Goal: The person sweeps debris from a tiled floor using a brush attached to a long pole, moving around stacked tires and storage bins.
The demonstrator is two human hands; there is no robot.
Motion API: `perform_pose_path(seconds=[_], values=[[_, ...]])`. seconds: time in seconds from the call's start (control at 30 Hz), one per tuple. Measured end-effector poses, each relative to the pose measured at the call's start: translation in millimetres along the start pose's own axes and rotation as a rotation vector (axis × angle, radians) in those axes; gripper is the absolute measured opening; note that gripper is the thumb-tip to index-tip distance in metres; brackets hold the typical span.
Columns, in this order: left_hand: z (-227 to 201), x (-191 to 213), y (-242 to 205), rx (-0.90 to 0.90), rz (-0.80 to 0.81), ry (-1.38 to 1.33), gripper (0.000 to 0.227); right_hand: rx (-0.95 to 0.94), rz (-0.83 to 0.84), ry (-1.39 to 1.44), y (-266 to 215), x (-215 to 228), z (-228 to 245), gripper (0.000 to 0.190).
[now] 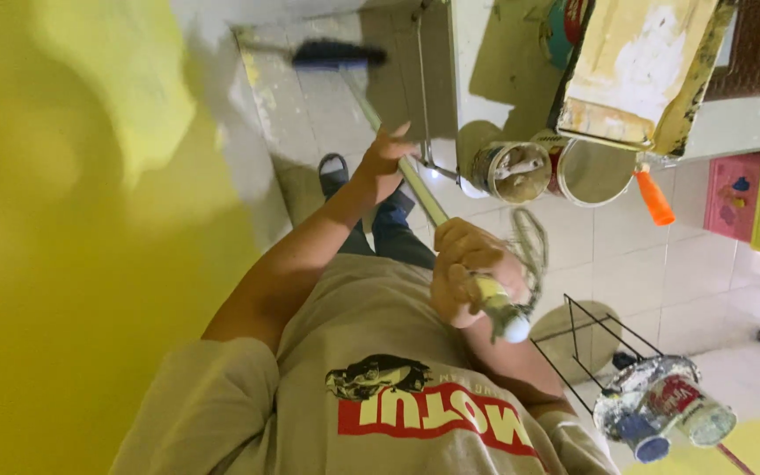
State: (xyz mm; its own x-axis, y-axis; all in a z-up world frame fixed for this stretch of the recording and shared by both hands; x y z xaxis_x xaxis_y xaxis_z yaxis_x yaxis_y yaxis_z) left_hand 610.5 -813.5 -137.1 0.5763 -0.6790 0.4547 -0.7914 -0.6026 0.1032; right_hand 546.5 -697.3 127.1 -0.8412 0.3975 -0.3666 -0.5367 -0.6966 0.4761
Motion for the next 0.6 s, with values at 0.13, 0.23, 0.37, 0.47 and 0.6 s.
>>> perform_pose_path(seconds=[0.13, 0.23, 0.37, 0.47, 0.6], values=[[24, 0, 12, -0.023, -0.165, 0.074, 0.022, 0.079, 0.095, -0.139, 2, 3, -11, 0.014], [73, -6, 29, -0.002, -0.122, 0.101, 0.013, 0.031, 0.046, -0.144, 1, 6, -50, 0.014], [95, -35, 7, 0.056, -0.167, -0.176, 0.015, -0.055, -0.024, -0.173, -11, 18, -70, 0.014], [78, -18, -1, 0.032, -0.244, -0.109, 0.01, -0.084, 0.012, -0.161, -14, 18, -55, 0.015], [28, -10, -21, -0.043, -0.348, -0.046, 0.018, -0.098, -0.012, -0.127, -1, 21, -29, 0.017]])
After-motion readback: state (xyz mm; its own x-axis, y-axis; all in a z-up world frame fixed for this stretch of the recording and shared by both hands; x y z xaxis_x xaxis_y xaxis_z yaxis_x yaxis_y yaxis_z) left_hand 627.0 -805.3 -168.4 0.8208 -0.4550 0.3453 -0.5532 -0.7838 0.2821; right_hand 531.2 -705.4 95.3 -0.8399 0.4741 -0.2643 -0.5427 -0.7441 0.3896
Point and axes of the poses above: each hand's wrist, its own y-axis towards the middle knuckle, its own x-axis out of the back of the hand, z = x × y, the point moved 2 cm from there along y, towards the middle knuckle, and after that the axes turned 3 degrees about -x, right-handed, at the moved point
